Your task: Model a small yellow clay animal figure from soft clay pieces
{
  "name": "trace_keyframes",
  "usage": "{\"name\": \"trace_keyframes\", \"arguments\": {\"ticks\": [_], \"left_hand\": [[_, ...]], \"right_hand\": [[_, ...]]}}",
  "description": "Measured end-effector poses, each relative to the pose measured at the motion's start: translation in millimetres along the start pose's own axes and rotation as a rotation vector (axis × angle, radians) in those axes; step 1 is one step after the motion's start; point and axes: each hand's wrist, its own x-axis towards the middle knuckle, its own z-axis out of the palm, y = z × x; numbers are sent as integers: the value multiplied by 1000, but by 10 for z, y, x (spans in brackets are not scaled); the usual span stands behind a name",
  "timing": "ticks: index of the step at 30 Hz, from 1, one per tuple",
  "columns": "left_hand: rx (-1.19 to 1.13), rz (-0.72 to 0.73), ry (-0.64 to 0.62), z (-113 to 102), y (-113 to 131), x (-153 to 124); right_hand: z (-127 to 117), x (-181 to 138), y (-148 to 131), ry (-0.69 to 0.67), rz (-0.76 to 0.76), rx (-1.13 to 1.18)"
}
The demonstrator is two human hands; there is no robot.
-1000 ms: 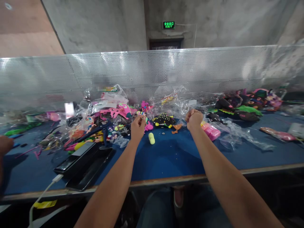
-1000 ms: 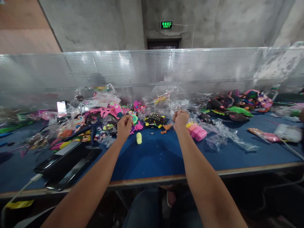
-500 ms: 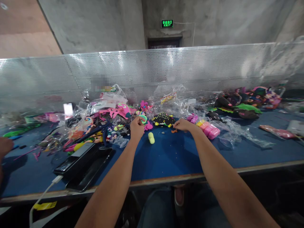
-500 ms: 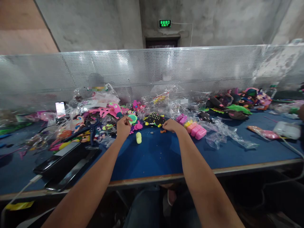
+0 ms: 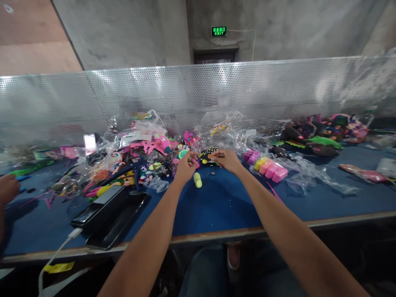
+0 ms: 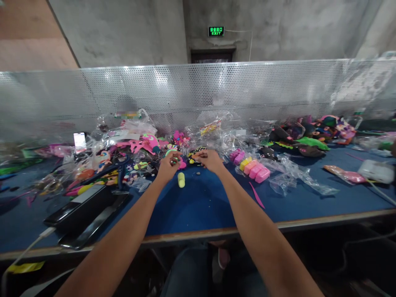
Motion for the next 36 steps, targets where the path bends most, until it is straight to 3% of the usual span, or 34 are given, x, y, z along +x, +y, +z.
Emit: {"name": "trace_keyframes", "arguments": {"ticks": [6,12,19,21,24,29,34,36], "left_hand": [[2,5,-206,53,9,-34],[-8,-37,-151,56,-20,-15],[58,-18,-124,25,-2,-2],[69,-25,-80,10,4,-5],[88,-16,-10,-4,10,-11],[53,-20,-23,19,4,-17],[-130,-94,-91,54,-9,-19],[-164,-103,-116,60,-14,-19]], "right_hand": [[224,-86,-43,-144,-7,67],[216,-97,-66,-142,-13,93],[201,-34,-10,18,-54,24],[133,-5,33,59,-61,-72],[-34,16,101,176,-72,-417],[-283,-39,212,324,99,-954],[-310,-98,282,397,274,-1040],[-293,-86,270,389,272,-1021]]}}
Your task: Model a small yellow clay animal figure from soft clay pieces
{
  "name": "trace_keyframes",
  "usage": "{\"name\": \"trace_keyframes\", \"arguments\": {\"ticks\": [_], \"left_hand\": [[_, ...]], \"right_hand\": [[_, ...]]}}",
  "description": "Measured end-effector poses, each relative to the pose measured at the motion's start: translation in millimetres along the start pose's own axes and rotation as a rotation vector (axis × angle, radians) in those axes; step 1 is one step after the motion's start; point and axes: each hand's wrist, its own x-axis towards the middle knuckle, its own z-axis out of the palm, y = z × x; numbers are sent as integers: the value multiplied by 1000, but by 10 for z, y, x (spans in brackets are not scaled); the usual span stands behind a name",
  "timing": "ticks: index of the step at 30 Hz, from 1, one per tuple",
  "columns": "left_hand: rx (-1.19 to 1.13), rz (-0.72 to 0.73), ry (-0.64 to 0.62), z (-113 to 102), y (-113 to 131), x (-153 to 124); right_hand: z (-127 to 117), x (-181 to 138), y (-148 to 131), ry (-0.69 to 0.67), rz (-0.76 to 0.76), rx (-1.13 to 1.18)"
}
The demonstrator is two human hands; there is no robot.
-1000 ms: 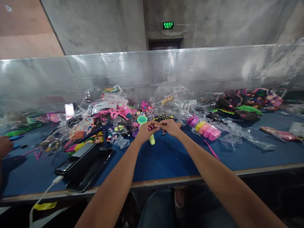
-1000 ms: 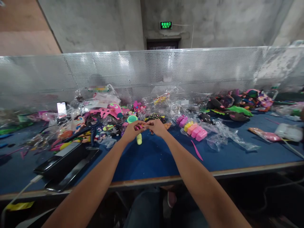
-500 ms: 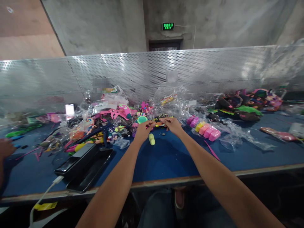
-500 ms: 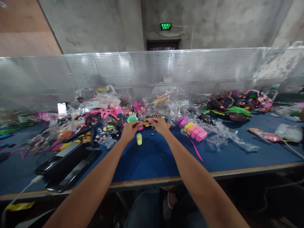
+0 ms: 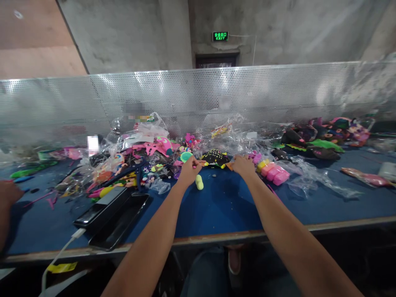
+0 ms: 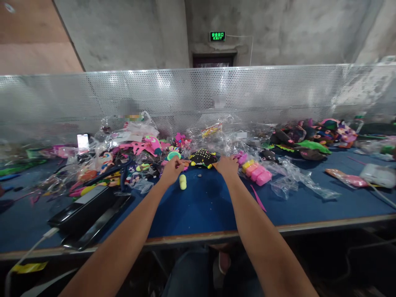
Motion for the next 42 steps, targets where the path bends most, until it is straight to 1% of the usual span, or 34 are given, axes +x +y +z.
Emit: {"name": "trace_keyframes", "arguments": {"ticks": [2,4,7,10,13,16,19,25,28,31,33,36,38,40,42], "left_hand": [[7,3,10,-1,-8,2],[54,24,37,-6,-18,5],[130,64,54,-17,-31,14],[61,46,52,-24,-34,28],[-111,-25,16,-16,-24,39],[-219,-76,-63,9,-1,35],[-253,-80,-92,36,34,17],[-252,-105,-73,62,109,-4],[-230,-99,-93,77,118,-3],[-210,-98,-89,84,116,-3],[-195,-90,-44,73,114,-1],[-196,-89,57,40,108,14],[-193,-96,102,17,98,28],[-189,-93,131,-1,85,40],[-187,-74,154,-12,75,45]], "right_hand": [[-17,17,-54,4,-82,68],[-38,27,-137,-22,-188,227],[-44,-19,-295,-151,-366,541],[-5,-132,-433,-261,-568,717],[45,-231,-509,-318,-679,788],[64,-268,-533,-310,-740,841],[48,-266,-539,-270,-765,831],[64,-265,-577,-183,-824,806],[78,-259,-593,-128,-802,791],[50,-227,-577,-80,-710,775],[24,-187,-545,-77,-619,781],[10,-113,-480,-77,-407,828],[22,-68,-440,-63,-288,863],[32,-37,-412,-42,-242,893],[27,-22,-395,-11,-244,916]]}}
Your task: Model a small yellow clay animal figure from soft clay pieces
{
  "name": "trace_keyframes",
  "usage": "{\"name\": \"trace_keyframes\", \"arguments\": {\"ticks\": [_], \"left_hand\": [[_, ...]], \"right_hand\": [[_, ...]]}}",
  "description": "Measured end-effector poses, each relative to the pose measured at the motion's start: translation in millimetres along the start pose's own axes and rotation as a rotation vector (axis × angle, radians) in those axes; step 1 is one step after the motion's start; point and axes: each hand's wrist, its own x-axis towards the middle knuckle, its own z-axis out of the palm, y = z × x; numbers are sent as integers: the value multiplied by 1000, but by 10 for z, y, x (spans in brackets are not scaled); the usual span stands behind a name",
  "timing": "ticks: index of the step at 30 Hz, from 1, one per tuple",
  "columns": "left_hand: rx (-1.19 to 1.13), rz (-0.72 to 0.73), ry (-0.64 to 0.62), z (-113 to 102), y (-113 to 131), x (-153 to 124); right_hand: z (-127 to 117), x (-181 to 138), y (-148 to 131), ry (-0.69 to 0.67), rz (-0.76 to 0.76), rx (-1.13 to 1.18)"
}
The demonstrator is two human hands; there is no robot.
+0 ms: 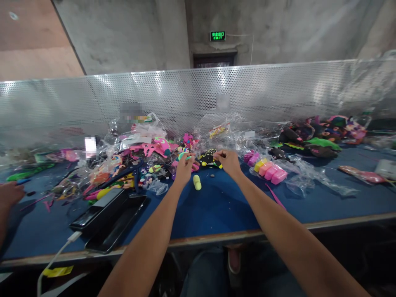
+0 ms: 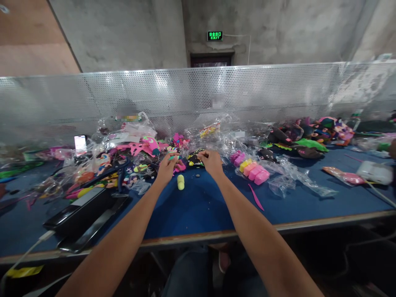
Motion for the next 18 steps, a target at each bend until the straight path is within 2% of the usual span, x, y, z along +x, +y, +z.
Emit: {"name": "trace_keyframes", "arguments": {"ticks": [3,5,9,13,15,18], "left_hand": [[51,29,3,-6,-6,-9],[127,43,-48,-1,-13,-22],[288,121,-176,18,-47,-43],[363,155,-210,19,-62,-49],[360,169,-219,14,-47,-53],[378,167,-183,6,-16,-56]], "right_hand": [[-21,-3,-24,47,-31,37],[-12,-18,-45,34,-50,61],[94,-89,-78,-152,-52,103],[195,-180,-139,-368,115,311],[199,-205,-172,-398,205,392],[173,-214,-193,-406,230,443]]}}
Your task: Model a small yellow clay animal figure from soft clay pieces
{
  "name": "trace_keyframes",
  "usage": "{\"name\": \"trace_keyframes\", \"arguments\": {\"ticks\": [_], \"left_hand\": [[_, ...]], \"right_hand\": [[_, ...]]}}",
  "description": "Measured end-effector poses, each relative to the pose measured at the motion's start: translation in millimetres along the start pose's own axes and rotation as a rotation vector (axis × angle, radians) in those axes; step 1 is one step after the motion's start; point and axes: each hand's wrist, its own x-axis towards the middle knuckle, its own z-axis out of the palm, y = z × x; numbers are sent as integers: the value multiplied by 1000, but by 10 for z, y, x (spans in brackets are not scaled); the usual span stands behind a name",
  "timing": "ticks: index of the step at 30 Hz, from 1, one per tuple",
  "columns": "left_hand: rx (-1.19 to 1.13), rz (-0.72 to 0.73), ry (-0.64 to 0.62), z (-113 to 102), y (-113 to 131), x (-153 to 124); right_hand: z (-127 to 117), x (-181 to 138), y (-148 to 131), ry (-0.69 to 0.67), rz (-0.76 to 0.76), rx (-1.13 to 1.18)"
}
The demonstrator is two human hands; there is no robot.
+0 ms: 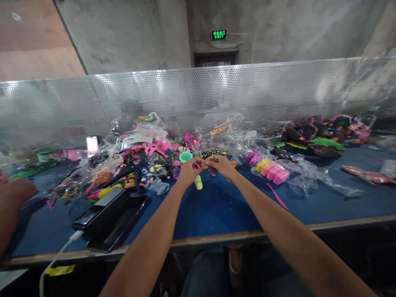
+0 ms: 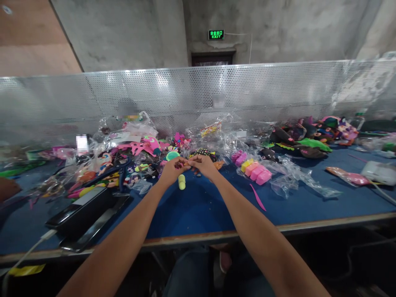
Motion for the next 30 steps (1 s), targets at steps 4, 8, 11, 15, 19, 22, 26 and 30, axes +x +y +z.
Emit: {"name": "trace_keyframes", "arguments": {"ticks": [4,8,11,15,19,22,26,30], "left_hand": [[5,-49,84,-27,26,14],[-67,-84,128,-47,60,28],[-201,-82,162,-45,84,36],[-351,-141,146,-29,89,49],[-475,-223,109,-11,77,52],[-441,-225,48,-1,66,46],[-377,-193,-48,14,47,40],[-332,-182,-21,20,39,33]], "right_hand": [[-18,-6,7,-28,-13,-3],[-18,-11,0,-63,-24,18],[-18,-14,-22,-56,-25,47],[-8,-11,-43,-26,-70,26],[10,-2,-40,5,-171,-8],[18,-1,-26,25,-229,-84],[17,14,9,41,-218,-209],[-27,66,52,109,-188,-191]]}}
